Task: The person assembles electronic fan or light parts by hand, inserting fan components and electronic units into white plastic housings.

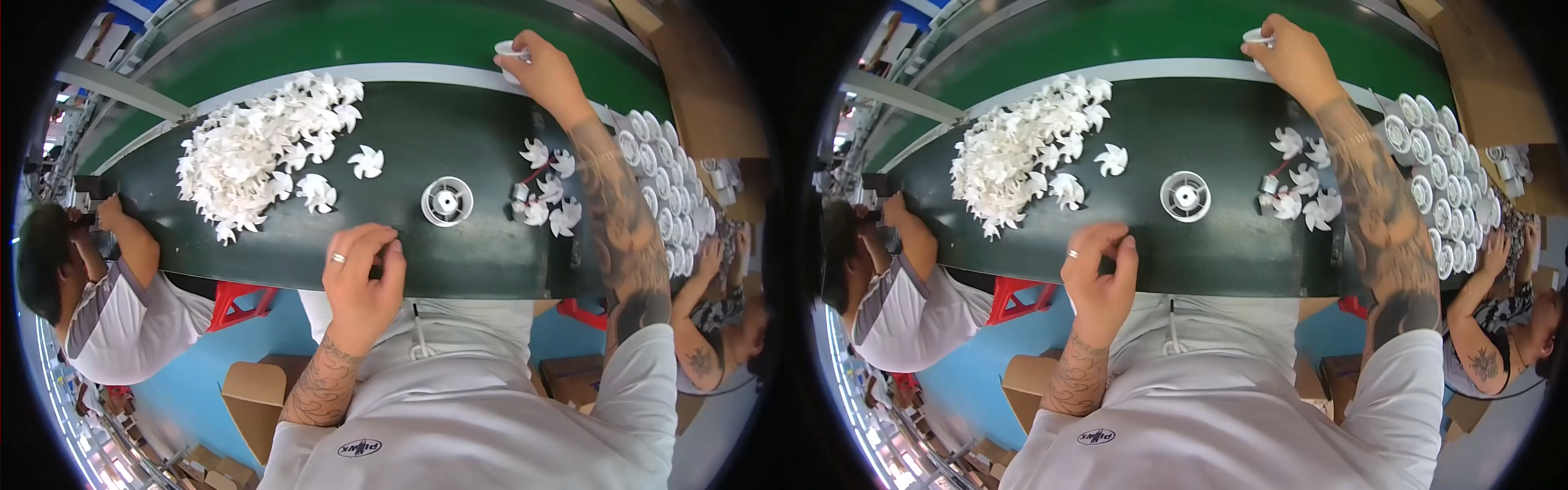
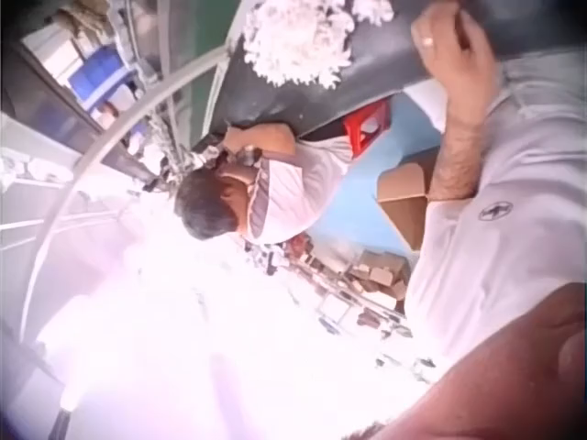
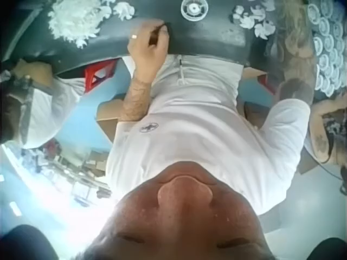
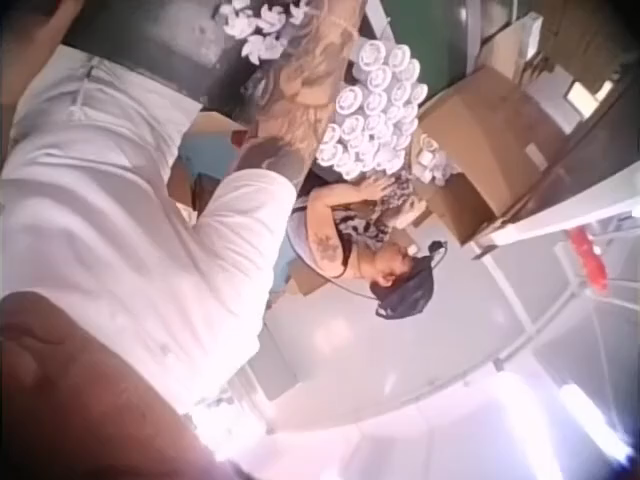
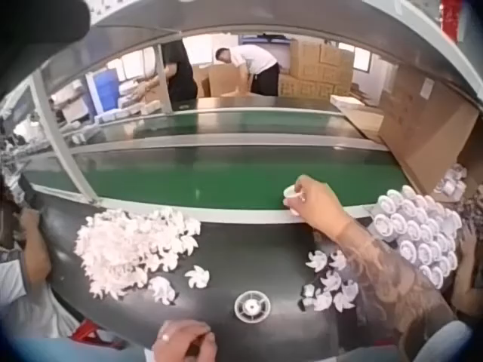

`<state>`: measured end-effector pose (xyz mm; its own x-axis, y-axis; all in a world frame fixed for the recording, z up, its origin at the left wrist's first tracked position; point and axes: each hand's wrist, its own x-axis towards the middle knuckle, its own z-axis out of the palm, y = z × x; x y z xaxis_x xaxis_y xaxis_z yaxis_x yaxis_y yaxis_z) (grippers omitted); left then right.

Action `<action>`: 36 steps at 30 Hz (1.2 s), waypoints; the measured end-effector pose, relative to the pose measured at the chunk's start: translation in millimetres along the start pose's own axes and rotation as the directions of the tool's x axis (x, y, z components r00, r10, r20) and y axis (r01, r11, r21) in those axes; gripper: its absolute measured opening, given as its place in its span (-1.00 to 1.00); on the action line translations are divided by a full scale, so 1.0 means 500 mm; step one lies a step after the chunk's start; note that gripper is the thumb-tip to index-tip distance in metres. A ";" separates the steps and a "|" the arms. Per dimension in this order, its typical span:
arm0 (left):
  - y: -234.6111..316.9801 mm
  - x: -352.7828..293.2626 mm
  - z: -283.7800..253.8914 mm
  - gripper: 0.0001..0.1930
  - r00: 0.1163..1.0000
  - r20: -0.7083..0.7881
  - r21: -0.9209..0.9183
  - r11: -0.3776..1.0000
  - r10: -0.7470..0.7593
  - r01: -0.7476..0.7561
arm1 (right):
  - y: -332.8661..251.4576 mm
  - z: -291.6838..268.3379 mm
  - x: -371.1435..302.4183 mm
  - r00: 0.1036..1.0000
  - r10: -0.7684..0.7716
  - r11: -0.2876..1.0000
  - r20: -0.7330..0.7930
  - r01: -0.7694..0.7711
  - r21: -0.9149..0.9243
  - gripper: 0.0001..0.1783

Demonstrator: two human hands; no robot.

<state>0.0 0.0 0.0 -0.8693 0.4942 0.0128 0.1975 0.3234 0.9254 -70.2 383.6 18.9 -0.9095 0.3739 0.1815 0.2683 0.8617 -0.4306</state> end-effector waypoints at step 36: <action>-0.024 0.019 0.002 -0.76 0.915 -0.296 0.475 0.873 0.274 -0.107 | -0.262 0.004 -0.377 0.933 -0.356 0.923 -0.056 0.361 0.137 -0.34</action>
<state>-10.2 1.6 -11.6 -0.8756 0.3017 0.3772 0.4812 0.6126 0.6270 65.5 199.8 39.5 -0.9263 0.0609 0.3719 -0.1239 0.8828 -0.4531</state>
